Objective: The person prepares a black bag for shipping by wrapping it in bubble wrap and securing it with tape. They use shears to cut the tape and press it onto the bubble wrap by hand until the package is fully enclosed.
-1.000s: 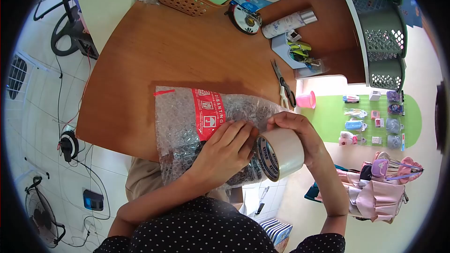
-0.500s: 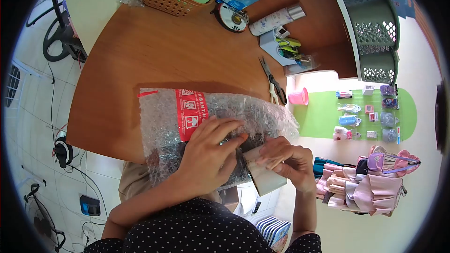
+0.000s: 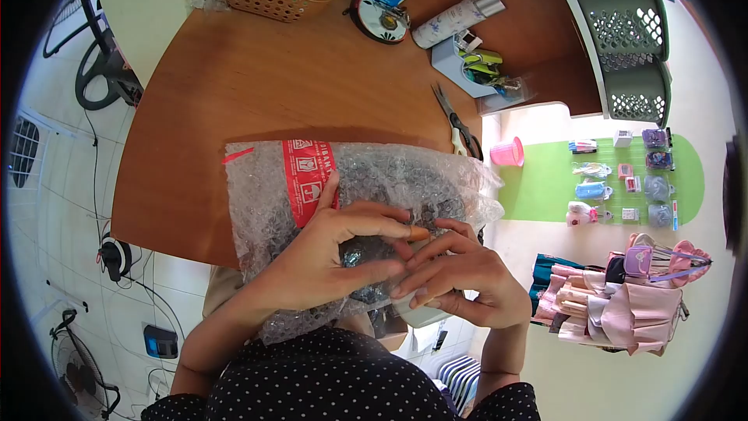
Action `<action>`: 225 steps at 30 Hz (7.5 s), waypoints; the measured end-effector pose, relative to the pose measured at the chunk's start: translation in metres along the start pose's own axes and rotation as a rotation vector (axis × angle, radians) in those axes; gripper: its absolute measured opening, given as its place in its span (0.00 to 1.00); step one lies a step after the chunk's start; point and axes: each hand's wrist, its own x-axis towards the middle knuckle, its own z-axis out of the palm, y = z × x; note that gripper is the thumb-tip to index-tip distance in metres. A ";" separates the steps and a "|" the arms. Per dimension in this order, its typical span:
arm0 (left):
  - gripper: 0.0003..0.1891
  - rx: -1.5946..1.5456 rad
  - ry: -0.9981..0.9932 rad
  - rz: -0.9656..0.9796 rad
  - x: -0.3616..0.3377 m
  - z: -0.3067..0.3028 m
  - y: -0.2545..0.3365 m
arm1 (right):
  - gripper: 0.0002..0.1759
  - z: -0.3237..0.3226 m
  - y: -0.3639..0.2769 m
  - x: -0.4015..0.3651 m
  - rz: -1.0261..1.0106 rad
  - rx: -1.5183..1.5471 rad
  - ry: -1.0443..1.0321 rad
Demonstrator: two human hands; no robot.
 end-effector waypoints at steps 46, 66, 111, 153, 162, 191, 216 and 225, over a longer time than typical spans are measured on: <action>0.15 -0.017 0.326 0.094 -0.004 0.012 0.000 | 0.07 0.009 0.000 0.006 0.422 0.063 0.385; 0.16 0.820 0.419 0.345 -0.002 0.028 -0.023 | 0.15 -0.028 0.049 0.038 0.495 0.756 0.290; 0.12 0.826 0.442 0.390 -0.002 0.028 -0.029 | 0.26 -0.039 0.038 0.060 0.531 0.940 0.363; 0.22 -0.236 0.394 -0.031 0.000 -0.021 0.043 | 0.28 0.039 0.082 0.093 -0.391 1.357 0.098; 0.33 -0.255 0.270 -0.157 0.009 -0.037 0.062 | 0.32 0.023 0.069 0.083 -0.100 1.340 0.074; 0.24 1.213 0.338 0.206 -0.020 0.026 0.000 | 0.12 -0.029 0.058 0.063 0.638 0.708 -0.042; 0.29 1.223 0.080 0.036 -0.020 0.037 -0.009 | 0.43 -0.018 0.006 0.016 0.330 -0.275 0.001; 0.35 1.279 0.030 -0.085 -0.012 0.040 0.007 | 0.39 0.013 0.043 -0.037 0.042 -0.118 0.499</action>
